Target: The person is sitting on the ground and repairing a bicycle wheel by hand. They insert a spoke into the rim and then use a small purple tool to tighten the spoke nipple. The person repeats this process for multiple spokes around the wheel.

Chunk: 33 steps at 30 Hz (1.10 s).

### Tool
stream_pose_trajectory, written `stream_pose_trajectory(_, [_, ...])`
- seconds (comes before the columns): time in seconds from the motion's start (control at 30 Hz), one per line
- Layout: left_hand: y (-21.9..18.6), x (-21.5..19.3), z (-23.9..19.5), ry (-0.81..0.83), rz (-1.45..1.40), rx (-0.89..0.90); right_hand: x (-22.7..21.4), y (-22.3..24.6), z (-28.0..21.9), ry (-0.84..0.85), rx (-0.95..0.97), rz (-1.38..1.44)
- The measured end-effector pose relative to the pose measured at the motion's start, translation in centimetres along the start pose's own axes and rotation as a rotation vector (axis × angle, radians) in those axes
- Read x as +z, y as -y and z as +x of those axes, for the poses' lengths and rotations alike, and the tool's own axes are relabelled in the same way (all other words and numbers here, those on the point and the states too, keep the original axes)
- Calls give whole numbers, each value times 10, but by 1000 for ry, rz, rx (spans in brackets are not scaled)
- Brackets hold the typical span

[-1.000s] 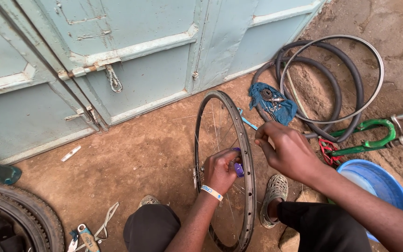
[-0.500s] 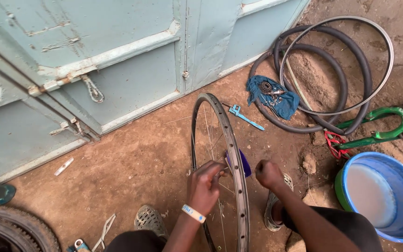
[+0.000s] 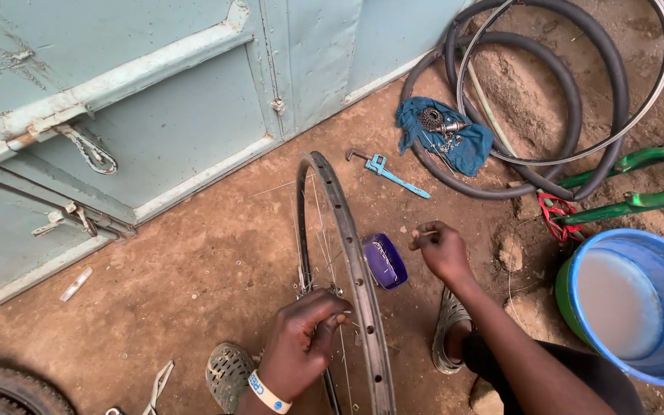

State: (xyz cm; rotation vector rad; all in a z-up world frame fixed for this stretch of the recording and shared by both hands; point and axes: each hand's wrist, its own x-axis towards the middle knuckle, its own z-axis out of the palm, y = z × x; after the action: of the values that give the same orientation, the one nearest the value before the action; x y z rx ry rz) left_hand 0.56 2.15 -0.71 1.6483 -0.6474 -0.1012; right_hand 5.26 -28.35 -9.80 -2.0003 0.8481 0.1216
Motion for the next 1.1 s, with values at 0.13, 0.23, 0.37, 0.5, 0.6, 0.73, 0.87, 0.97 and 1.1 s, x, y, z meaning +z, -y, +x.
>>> stream_pose_trajectory(0.13, [-3, 0, 0, 9, 11, -3, -21, 96, -95, 107, 21, 204])
stream_pose_trajectory(0.23, [0, 4, -4, 9, -28, 0, -25, 107, -137, 206, -235, 192])
stream_pose_trajectory(0.37, [-9, -1, -3, 120, 12, -37, -22, 97, -157, 174, -358, 82])
stream_pose_trajectory(0.5, [0, 3, -16, 389, -197, -106, -32, 99, -170, 145, -334, 138])
stream_pose_trajectory(0.6, [-8, 2, -12, 597, -209, -426, -33, 89, -170, 124, -398, 174])
stream_pose_trajectory(0.73, [34, 23, -12, 248, -269, -330, -29, 90, -182, 101, -314, 108])
stream_pose_trajectory(0.87, [27, 20, 8, -196, -55, -126, -26, 104, -198, 139, -206, 27])
stream_pose_trajectory(0.97, [23, 28, 15, -197, 3, -43, -18, 103, -203, 165, -314, -22])
stream_pose_trajectory(1.1, [14, 33, 22, -173, -153, -88, -11, 105, -213, 103, -614, -63])
